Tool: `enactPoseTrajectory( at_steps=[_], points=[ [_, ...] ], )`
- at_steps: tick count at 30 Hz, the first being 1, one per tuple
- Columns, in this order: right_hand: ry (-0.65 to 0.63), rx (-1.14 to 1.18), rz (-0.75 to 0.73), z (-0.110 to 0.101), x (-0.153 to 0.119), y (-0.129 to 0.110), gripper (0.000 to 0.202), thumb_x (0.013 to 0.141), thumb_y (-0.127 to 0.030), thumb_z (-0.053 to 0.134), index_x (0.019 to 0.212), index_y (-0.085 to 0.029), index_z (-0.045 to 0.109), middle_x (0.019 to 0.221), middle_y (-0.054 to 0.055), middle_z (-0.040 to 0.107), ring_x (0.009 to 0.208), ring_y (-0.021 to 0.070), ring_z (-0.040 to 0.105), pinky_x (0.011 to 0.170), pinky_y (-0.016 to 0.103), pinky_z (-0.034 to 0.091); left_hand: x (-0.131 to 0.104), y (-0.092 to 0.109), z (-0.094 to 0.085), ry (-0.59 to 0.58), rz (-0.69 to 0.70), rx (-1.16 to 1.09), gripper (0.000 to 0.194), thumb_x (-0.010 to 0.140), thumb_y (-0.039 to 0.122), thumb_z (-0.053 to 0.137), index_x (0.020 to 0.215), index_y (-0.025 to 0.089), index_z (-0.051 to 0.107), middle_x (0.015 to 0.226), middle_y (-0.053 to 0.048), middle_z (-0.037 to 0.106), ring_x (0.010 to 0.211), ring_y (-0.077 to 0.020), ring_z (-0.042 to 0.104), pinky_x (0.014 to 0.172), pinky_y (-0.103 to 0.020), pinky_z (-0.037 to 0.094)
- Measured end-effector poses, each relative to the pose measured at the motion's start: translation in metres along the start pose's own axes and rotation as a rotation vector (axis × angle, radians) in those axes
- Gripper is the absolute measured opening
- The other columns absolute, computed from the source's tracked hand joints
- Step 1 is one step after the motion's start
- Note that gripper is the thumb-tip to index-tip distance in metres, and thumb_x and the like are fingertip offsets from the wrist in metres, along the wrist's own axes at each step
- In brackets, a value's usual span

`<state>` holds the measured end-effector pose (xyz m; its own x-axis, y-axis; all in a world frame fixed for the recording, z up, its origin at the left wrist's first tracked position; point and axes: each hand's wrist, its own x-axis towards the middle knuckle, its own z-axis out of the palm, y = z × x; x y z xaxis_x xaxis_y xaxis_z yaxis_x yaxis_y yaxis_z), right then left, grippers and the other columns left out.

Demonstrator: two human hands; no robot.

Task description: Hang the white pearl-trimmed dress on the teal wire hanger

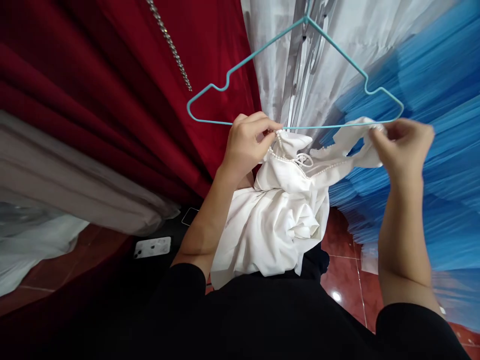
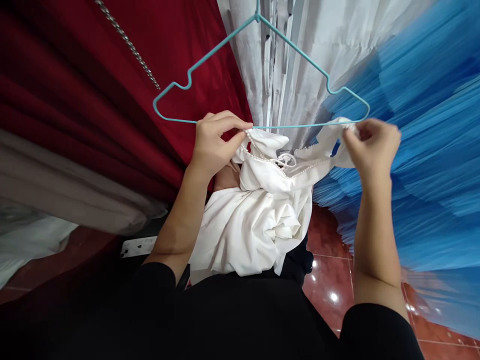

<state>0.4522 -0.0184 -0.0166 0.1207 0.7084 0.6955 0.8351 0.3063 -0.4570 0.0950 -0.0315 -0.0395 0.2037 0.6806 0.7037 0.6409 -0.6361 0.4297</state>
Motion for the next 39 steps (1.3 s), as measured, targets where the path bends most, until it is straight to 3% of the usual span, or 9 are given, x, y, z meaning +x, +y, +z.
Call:
enactPoseTrajectory(
  at_steps=[4, 9, 18, 22, 26, 30, 33, 36, 39],
  points=[
    [-0.184, 0.141, -0.31, 0.018, -0.04, -0.015, 0.009, 0.085, -0.035, 0.077, 0.084, -0.027, 0.078, 0.077, 0.001, 0.072, 0.065, 0.0169, 0.066, 0.057, 0.035, 0.048, 0.0, 0.004, 0.007, 0.015, -0.01, 0.004, 0.022, 0.096, 0.011, 0.064, 0.106, 0.023, 0.08, 0.109, -0.003, 0.08, 0.1, -0.0245, 0.074, 0.104, -0.046, 0.052],
    [-0.076, 0.302, -0.69, 0.049, -0.042, -0.062, 0.024, 0.099, -0.039, 0.069, 0.121, -0.038, 0.078, 0.124, 0.003, 0.076, 0.118, 0.0274, 0.073, 0.102, 0.053, 0.059, 0.0, 0.008, 0.004, 0.033, -0.001, -0.016, 0.022, 0.095, 0.009, 0.066, 0.104, 0.023, 0.081, 0.106, -0.003, 0.081, 0.1, -0.0247, 0.075, 0.102, -0.045, 0.052],
    [-0.007, 0.284, -0.487, 0.093, -0.033, -0.064, 0.03, 0.11, -0.042, 0.051, 0.127, -0.032, 0.073, 0.105, 0.003, 0.079, 0.097, 0.0252, 0.074, 0.102, 0.055, 0.052, -0.024, 0.011, 0.013, 0.194, 0.025, 0.035, 0.023, 0.103, 0.018, 0.06, 0.111, 0.028, 0.079, 0.124, -0.003, 0.078, 0.119, -0.0243, 0.073, 0.118, -0.052, 0.049],
    [0.056, 0.245, -0.495, 0.083, -0.034, -0.069, 0.029, 0.109, -0.042, 0.049, 0.121, -0.032, 0.073, 0.101, 0.003, 0.08, 0.086, 0.0228, 0.071, 0.093, 0.053, 0.055, -0.059, 0.002, 0.02, 0.457, -0.091, -0.061, 0.023, 0.104, 0.037, 0.059, 0.11, 0.026, 0.079, 0.109, -0.007, 0.074, 0.102, -0.0237, 0.071, 0.091, -0.041, 0.059],
    [0.016, 0.248, -0.532, 0.071, -0.035, -0.073, 0.024, 0.108, -0.037, 0.053, 0.111, -0.029, 0.075, 0.102, 0.001, 0.081, 0.091, 0.0222, 0.074, 0.095, 0.051, 0.055, -0.075, -0.04, 0.008, 0.527, -0.365, -0.156, 0.032, 0.101, 0.047, 0.061, 0.117, 0.022, 0.073, 0.083, -0.001, 0.063, 0.068, -0.0132, 0.056, 0.063, -0.031, 0.046],
    [-0.075, 0.265, -0.49, 0.063, -0.037, -0.073, 0.023, 0.107, -0.039, 0.056, 0.113, -0.031, 0.076, 0.11, 0.003, 0.08, 0.101, 0.0252, 0.074, 0.104, 0.054, 0.051, -0.056, -0.1, -0.026, 0.808, -0.254, -0.109, 0.053, 0.101, 0.074, 0.058, 0.106, 0.022, 0.06, 0.083, 0.003, 0.059, 0.063, -0.0067, 0.049, 0.062, -0.03, 0.043],
    [-0.099, 0.274, -0.467, 0.063, -0.037, -0.071, 0.023, 0.107, -0.042, 0.056, 0.112, -0.031, 0.076, 0.109, 0.003, 0.08, 0.102, 0.0255, 0.074, 0.107, 0.054, 0.049, -0.031, -0.127, -0.062, 0.765, -0.137, -0.067, 0.067, 0.09, 0.09, 0.066, 0.108, 0.026, 0.067, 0.093, 0.001, 0.069, 0.063, -0.0076, 0.051, 0.058, -0.033, 0.039],
    [-0.1, 0.269, -0.453, 0.063, -0.037, -0.071, 0.025, 0.108, -0.046, 0.055, 0.111, -0.032, 0.076, 0.108, 0.002, 0.079, 0.101, 0.0252, 0.074, 0.108, 0.053, 0.049, -0.001, -0.123, -0.085, 0.709, 0.036, -0.005, 0.051, 0.099, 0.075, 0.069, 0.103, 0.024, 0.069, 0.085, 0.004, 0.065, 0.058, -0.0048, 0.045, 0.052, -0.029, 0.032],
    [-0.085, 0.252, -0.462, 0.063, -0.038, -0.073, 0.028, 0.108, -0.048, 0.054, 0.111, -0.032, 0.076, 0.107, 0.001, 0.08, 0.1, 0.0248, 0.074, 0.108, 0.053, 0.049, 0.026, -0.089, -0.085, 0.551, 0.035, 0.062, 0.024, 0.105, 0.044, 0.073, 0.105, 0.02, 0.067, 0.087, 0.007, 0.064, 0.062, -0.0015, 0.046, 0.05, -0.024, 0.034]
  ],
)
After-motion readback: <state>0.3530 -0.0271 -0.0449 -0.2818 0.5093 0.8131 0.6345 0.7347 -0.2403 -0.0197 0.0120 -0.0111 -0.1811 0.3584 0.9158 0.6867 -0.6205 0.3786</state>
